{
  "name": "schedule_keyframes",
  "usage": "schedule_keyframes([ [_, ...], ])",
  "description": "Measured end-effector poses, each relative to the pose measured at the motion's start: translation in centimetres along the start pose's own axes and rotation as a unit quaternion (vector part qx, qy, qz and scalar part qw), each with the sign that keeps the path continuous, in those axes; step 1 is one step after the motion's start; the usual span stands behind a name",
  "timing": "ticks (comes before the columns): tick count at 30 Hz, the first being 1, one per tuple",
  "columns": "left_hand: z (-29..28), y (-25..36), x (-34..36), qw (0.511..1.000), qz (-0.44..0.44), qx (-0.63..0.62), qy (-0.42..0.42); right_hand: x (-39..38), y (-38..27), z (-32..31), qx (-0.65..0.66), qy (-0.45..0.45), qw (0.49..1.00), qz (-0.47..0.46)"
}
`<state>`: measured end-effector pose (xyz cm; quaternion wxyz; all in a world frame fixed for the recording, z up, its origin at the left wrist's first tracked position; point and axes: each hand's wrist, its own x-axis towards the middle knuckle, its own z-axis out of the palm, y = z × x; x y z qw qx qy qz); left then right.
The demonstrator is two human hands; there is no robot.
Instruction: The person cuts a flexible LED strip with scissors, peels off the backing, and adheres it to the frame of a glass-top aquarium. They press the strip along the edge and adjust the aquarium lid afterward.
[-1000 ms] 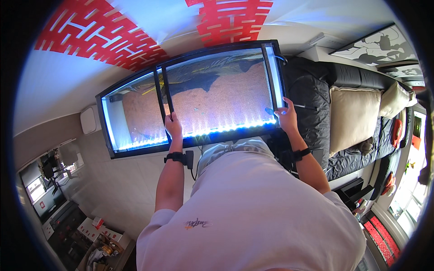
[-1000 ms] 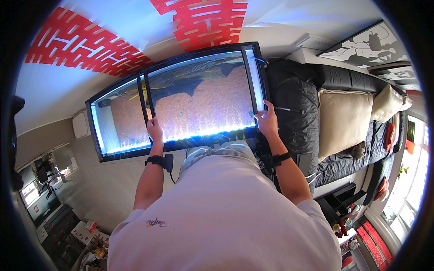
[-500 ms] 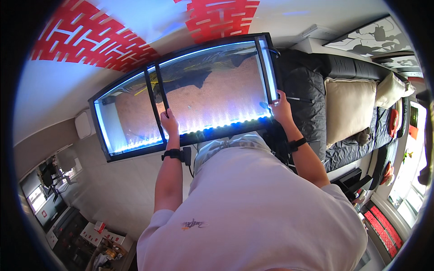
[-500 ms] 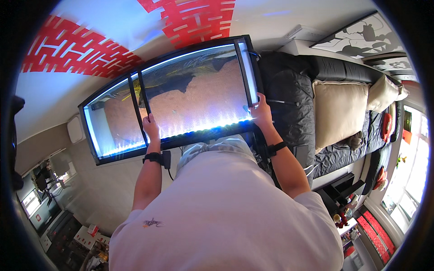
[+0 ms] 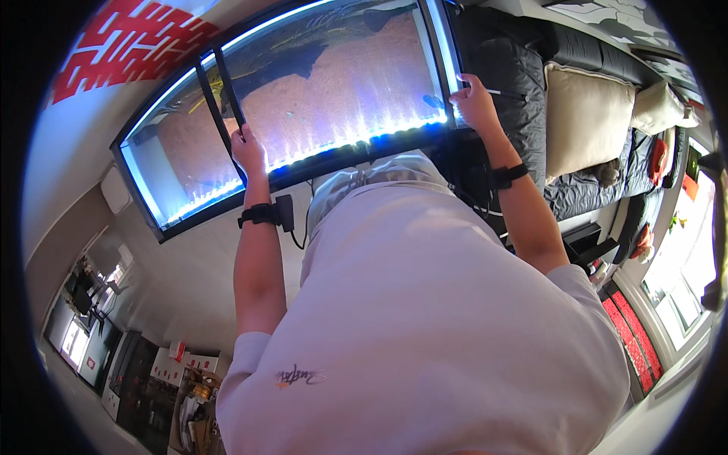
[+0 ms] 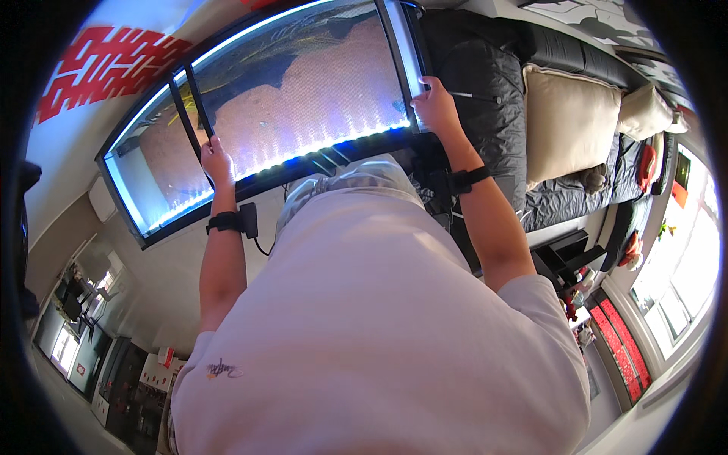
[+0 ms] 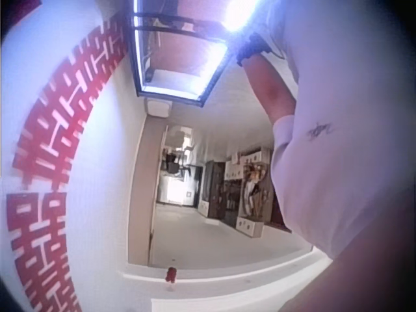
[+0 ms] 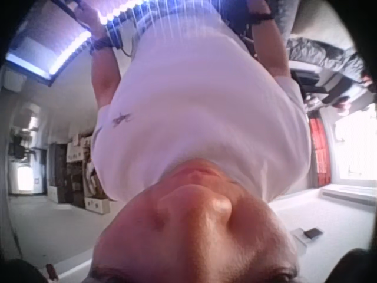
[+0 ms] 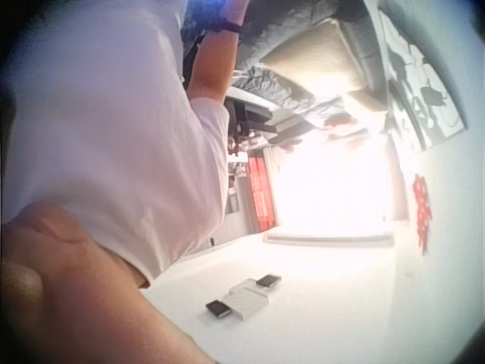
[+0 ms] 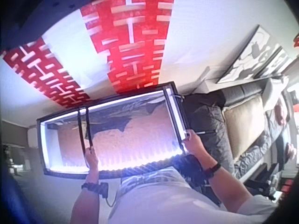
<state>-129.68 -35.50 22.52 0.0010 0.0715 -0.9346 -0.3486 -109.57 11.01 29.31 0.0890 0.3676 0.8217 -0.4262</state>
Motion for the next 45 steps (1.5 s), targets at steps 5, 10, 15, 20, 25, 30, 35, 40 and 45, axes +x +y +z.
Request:
schedule_keyframes([
  [5, -0.1, 0.6, -0.1, 0.999, -0.026, 0.018, -0.01, -0.7, -2.2, 0.0, -0.039, -0.003, 0.999, 0.012],
  [10, 1.3, -2.5, 0.2, 1.0, -0.003, 0.024, 0.012, -0.6, -0.9, 0.5, -0.035, 0.007, 0.999, 0.008],
  [15, 0.9, -3.4, 0.2, 0.999, -0.013, 0.034, -0.037, 0.0, 0.8, 1.0, -0.056, 0.02, 0.998, -0.033],
  [20, -1.4, 1.6, -0.4, 0.995, -0.003, 0.086, -0.044, -0.5, -0.3, 0.2, -0.102, 0.048, 0.993, -0.036],
  [25, -2.5, 4.4, -1.1, 0.996, 0.044, 0.08, 0.006, -0.8, -1.8, -0.2, -0.178, 0.094, 0.979, -0.039],
  [30, -2.8, 4.6, -0.8, 0.997, 0.049, 0.034, -0.047, -0.9, -2.4, 0.2, -0.218, 0.101, 0.968, -0.067],
  [35, -2.9, 3.7, -1.2, 0.998, 0.046, -0.016, -0.036, -1.0, -2.5, 0.5, -0.224, 0.115, 0.966, -0.067],
  [40, -1.5, 1.6, -1.3, 0.997, 0.015, -0.07, -0.037, -1.3, -3.1, 0.9, -0.218, 0.1, 0.97, -0.046],
  [45, -0.1, 0.5, -0.4, 0.993, 0.039, -0.108, -0.036, -2.0, -3.6, 0.6, -0.209, 0.105, 0.971, -0.053],
])
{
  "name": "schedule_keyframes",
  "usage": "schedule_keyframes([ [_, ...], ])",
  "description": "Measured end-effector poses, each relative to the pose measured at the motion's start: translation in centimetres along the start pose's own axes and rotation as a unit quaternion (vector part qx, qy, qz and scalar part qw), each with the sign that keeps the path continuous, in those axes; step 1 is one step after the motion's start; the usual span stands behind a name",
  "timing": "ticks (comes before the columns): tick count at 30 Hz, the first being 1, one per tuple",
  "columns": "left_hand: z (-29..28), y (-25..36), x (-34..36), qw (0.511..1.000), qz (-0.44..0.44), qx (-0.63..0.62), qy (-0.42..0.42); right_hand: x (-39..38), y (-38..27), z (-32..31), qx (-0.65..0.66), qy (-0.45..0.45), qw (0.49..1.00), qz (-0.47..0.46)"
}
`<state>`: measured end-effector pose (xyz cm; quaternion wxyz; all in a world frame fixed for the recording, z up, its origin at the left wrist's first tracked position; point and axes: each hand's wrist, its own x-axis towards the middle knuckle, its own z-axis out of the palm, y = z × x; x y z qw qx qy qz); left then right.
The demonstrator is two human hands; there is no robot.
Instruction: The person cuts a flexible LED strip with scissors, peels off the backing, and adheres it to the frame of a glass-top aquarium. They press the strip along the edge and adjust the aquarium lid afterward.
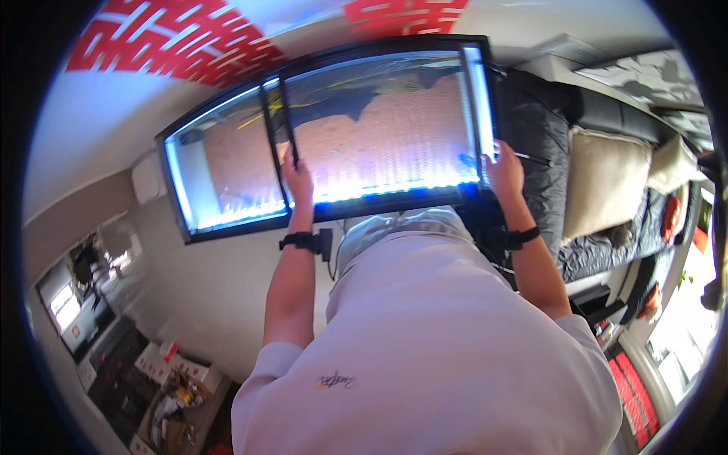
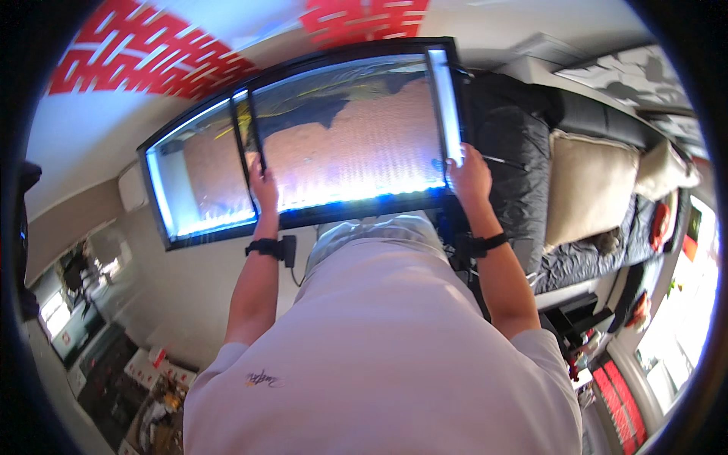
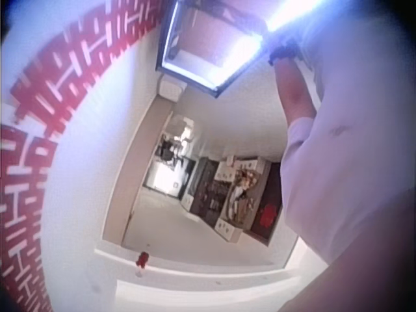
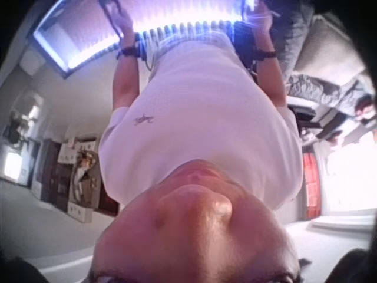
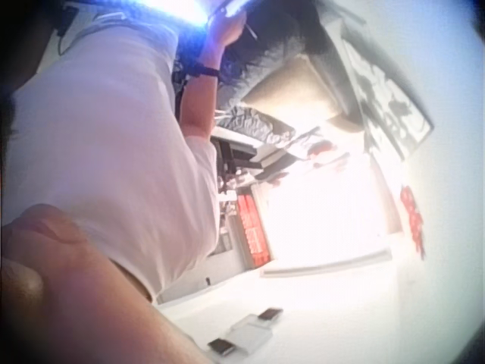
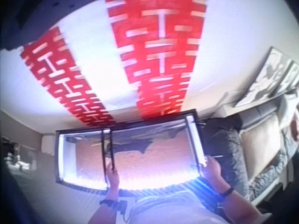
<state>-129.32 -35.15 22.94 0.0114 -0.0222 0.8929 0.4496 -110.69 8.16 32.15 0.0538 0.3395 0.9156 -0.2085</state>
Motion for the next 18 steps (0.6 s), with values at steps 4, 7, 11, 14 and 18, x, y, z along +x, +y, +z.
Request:
schedule_keyframes([
  [4, -0.7, 0.9, -0.2, 0.991, 0.033, 0.132, -0.008, -0.2, -0.3, -0.5, 0.009, -0.009, 1.0, 0.014],
  [7, -0.8, 1.7, -0.3, 0.991, 0.026, 0.131, -0.014, -0.1, -0.5, -0.6, 0.0, 0.01, 1.0, 0.022],
  [11, -0.7, 1.7, -0.1, 0.989, 0.004, 0.143, -0.024, -0.1, -0.1, -1.1, 0.021, -0.007, 0.999, 0.042],
  [14, -1.0, 1.3, 0.1, 0.989, 0.008, 0.14, -0.039, -0.2, 0.4, -1.2, 0.022, -0.007, 0.999, 0.045],
  [18, -1.3, 1.3, 0.2, 0.987, -0.013, 0.147, -0.059, 0.2, 0.6, -1.1, -0.013, -0.051, 0.997, 0.056],
])
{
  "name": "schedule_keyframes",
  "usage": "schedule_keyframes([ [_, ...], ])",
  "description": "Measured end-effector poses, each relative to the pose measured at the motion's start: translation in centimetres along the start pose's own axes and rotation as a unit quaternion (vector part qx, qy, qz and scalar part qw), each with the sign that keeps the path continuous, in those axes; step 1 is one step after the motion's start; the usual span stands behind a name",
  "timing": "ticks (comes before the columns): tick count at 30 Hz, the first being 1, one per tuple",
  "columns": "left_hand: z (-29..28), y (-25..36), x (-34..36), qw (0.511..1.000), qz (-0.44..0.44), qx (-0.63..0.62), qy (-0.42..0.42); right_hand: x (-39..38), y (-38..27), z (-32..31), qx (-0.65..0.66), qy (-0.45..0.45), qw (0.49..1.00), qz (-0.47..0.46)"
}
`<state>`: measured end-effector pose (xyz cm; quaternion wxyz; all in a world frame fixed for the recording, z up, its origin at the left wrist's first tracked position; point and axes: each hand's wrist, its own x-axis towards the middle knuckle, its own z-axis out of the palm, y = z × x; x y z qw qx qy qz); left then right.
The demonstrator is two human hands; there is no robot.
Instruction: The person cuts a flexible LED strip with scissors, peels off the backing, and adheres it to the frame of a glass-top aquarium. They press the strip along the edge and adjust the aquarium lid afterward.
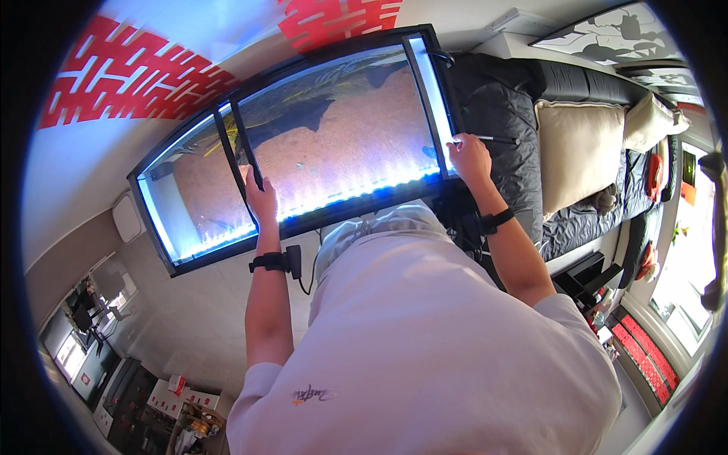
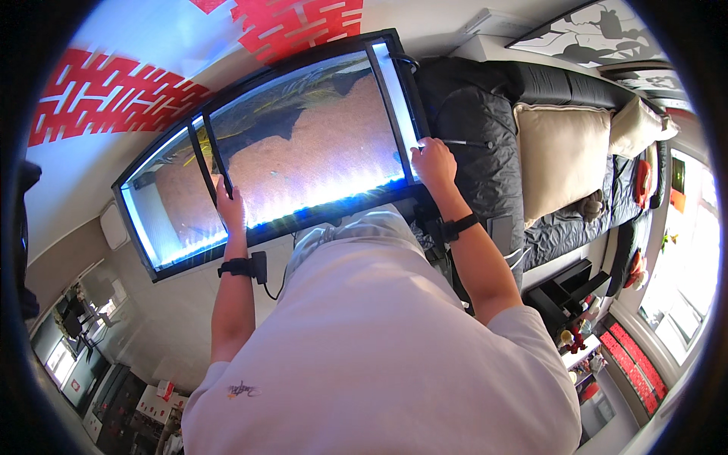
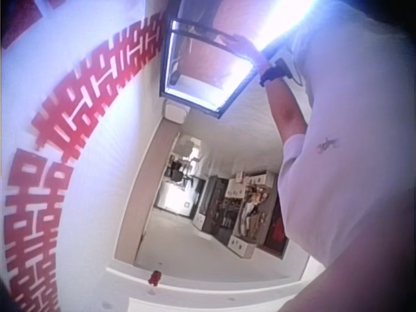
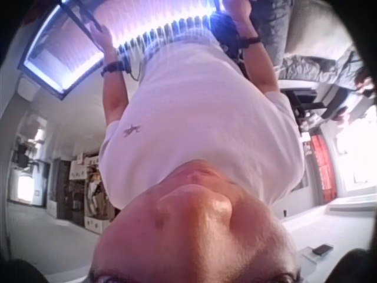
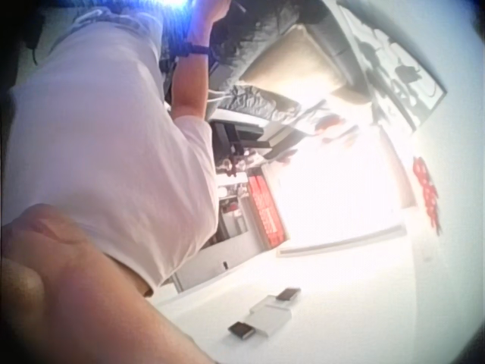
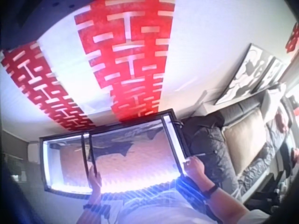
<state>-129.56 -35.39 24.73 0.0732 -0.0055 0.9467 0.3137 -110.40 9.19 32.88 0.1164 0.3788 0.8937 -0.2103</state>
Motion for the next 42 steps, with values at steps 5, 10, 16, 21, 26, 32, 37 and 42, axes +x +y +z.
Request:
schedule_keyframes([
  [5, -0.1, 0.9, -0.3, 0.999, 0.004, 0.033, 0.008, 0.3, -0.6, -0.2, 0.013, -0.011, 0.998, 0.055],
  [10, -0.2, 1.5, -0.4, 0.999, -0.003, 0.051, 0.009, 0.3, -0.6, -0.6, 0.022, -0.017, 0.998, 0.056],
  [16, -0.4, 2.0, -0.4, 0.998, -0.003, 0.063, 0.005, 0.3, 0.3, -0.5, -0.005, -0.021, 0.999, 0.05],
  [21, -0.6, 2.7, -0.6, 0.998, 0.002, 0.066, 0.003, 0.1, 0.4, -0.7, -0.005, -0.005, 0.999, 0.043],
  [26, -0.9, 3.1, -0.8, 0.997, 0.001, 0.083, 0.0, 0.0, 0.6, -1.0, -0.012, 0.017, 0.999, 0.03],
  [32, -1.1, 3.7, -0.8, 0.997, -0.008, 0.079, -0.013, 0.1, 0.9, -0.5, 0.024, 0.062, 0.998, -0.019],
  [37, -1.1, 4.3, -0.9, 0.995, -0.019, 0.094, -0.028, 0.2, 1.1, -0.3, 0.041, 0.054, 0.998, -0.011],
  [42, -1.2, 4.4, -1.0, 0.995, -0.019, 0.094, -0.032, 0.4, 1.9, 0.1, 0.085, 0.054, 0.995, -0.027],
])
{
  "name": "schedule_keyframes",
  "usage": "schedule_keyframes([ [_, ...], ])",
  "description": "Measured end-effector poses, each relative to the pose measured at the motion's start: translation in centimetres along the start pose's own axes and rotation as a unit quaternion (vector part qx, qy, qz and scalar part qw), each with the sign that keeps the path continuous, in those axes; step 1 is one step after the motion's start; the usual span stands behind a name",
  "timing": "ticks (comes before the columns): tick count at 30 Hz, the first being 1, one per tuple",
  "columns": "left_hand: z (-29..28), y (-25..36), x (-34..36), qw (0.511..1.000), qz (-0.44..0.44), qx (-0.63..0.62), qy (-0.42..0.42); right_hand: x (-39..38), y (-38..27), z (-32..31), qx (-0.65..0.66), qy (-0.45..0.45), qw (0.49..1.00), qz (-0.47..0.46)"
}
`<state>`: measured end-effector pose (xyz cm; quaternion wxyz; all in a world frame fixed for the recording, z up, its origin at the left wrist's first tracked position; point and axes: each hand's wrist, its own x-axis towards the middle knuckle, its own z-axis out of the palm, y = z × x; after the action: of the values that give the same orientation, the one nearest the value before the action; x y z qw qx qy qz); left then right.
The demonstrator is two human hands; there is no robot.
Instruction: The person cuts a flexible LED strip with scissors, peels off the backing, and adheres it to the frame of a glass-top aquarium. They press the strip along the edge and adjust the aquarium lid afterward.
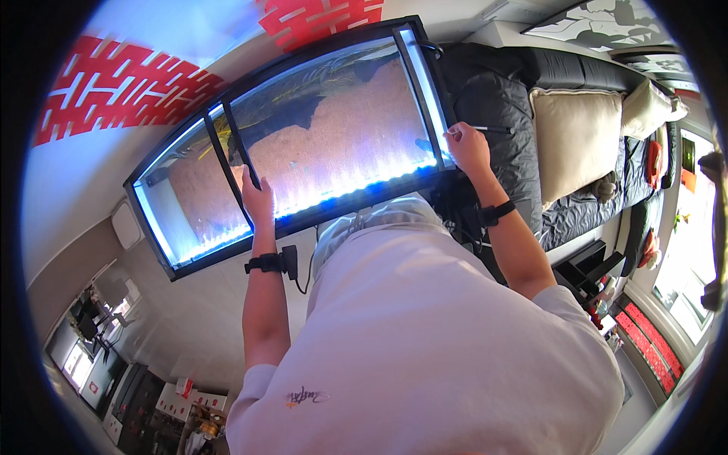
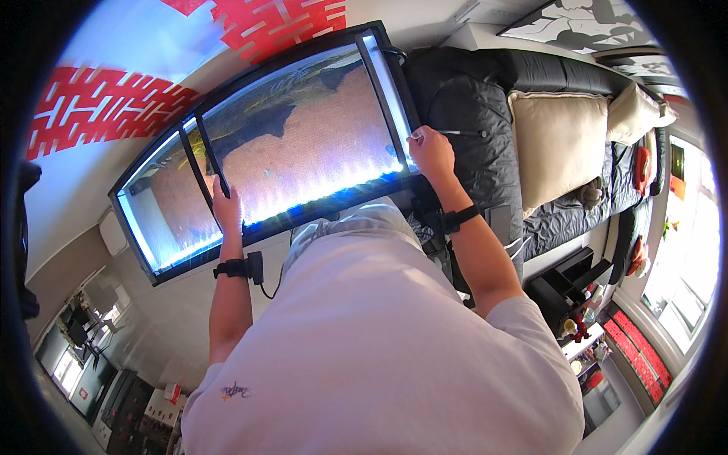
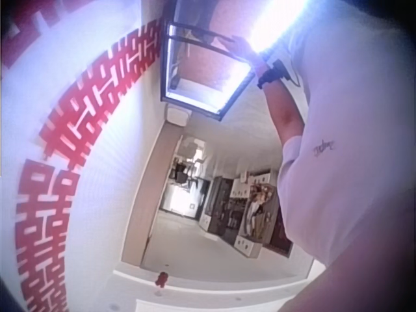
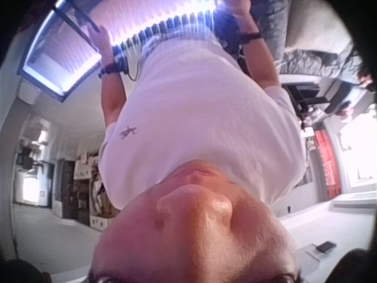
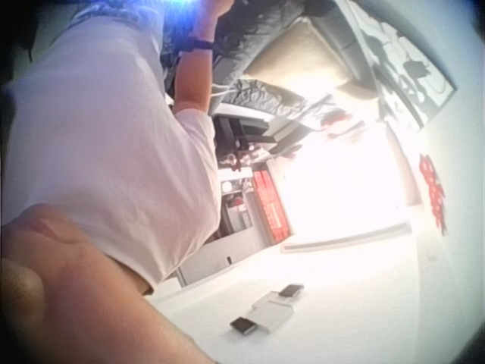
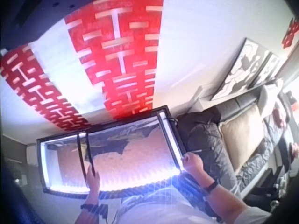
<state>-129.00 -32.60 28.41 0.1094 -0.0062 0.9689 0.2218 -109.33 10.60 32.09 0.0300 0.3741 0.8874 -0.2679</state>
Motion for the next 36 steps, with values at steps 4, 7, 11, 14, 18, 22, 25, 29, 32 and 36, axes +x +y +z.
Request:
schedule_keyframes([
  [4, 0.3, -0.6, 0.2, 1.0, 0.013, -0.004, 0.004, 0.5, 1.4, 0.6, 0.077, -0.011, 0.997, 0.011],
  [7, 0.7, -1.4, 0.4, 0.999, 0.032, -0.01, 0.011, 1.0, 3.0, 0.8, 0.117, -0.027, 0.992, 0.042],
  [11, 1.0, -1.9, 0.6, 0.998, 0.049, -0.004, 0.025, 1.4, 4.5, 0.6, 0.159, -0.051, 0.984, 0.067],
  [14, 1.0, -1.6, 0.5, 0.999, 0.046, -0.008, 0.017, 1.3, 4.9, 0.5, 0.156, -0.056, 0.984, 0.071],
  [18, 0.9, -1.0, 0.3, 0.998, 0.054, 0.009, 0.019, 0.7, 4.8, 0.3, 0.154, -0.061, 0.984, 0.069],
  [22, 0.9, -0.9, 0.4, 0.998, 0.058, 0.017, 0.018, 0.3, 4.6, 0.0, 0.147, -0.053, 0.986, 0.05],
  [25, 1.0, -1.2, 0.5, 0.998, 0.055, 0.016, 0.012, 0.2, 4.6, -0.2, 0.149, -0.064, 0.985, 0.057],
  [29, 2.0, -2.5, 0.9, 0.997, 0.057, -0.032, 0.03, 0.0, 4.4, -0.4, 0.148, -0.061, 0.986, 0.049],
  [32, 2.8, -4.1, 1.5, 0.996, 0.038, -0.075, 0.037, -0.2, 4.2, -0.5, 0.14, -0.06, 0.988, 0.039],
  [36, 3.5, -6.3, 2.5, 0.983, -0.088, -0.161, -0.012, -0.5, 3.8, -0.7, 0.132, -0.081, 0.988, 0.027],
])
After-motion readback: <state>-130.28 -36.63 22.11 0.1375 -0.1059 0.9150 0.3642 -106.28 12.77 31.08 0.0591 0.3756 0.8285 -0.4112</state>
